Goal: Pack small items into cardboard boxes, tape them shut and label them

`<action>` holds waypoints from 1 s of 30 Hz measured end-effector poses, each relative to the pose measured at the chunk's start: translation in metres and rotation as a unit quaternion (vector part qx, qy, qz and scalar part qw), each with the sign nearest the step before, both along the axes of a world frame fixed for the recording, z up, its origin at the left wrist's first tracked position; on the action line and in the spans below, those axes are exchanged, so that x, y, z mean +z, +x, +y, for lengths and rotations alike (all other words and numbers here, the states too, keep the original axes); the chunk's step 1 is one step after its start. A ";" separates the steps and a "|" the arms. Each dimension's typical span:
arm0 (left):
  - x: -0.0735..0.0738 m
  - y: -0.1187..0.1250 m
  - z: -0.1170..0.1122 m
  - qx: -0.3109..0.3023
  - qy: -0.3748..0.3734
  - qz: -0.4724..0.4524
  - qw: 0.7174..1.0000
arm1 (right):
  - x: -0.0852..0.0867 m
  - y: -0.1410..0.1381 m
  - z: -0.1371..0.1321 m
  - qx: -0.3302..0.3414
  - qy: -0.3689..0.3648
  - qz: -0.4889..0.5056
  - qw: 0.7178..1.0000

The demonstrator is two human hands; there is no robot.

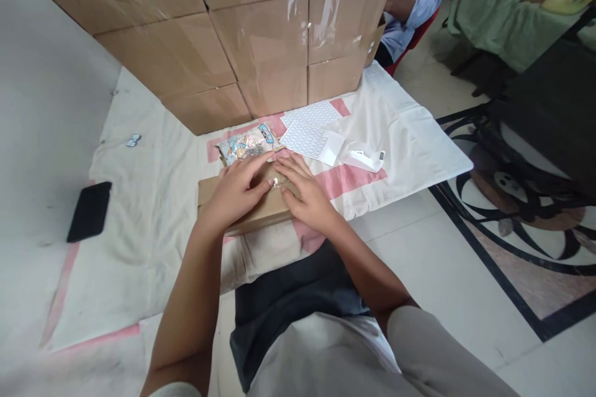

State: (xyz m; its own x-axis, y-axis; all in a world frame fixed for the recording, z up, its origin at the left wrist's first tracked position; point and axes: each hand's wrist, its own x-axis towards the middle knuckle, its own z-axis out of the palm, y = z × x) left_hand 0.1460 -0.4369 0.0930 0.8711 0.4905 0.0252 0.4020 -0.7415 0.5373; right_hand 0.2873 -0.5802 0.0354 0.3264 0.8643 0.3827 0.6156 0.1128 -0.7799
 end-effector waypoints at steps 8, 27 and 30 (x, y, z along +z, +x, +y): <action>0.000 -0.002 0.003 -0.010 -0.005 -0.002 1.000 | 0.001 0.007 -0.004 0.004 0.035 -0.023 0.999; -0.005 -0.007 0.005 -0.033 0.040 -0.024 0.998 | 0.004 0.164 0.054 -0.152 -0.315 -0.054 0.935; -0.003 -0.009 0.001 -0.063 0.085 0.017 0.994 | 0.009 0.153 0.037 -0.133 -0.214 0.016 0.968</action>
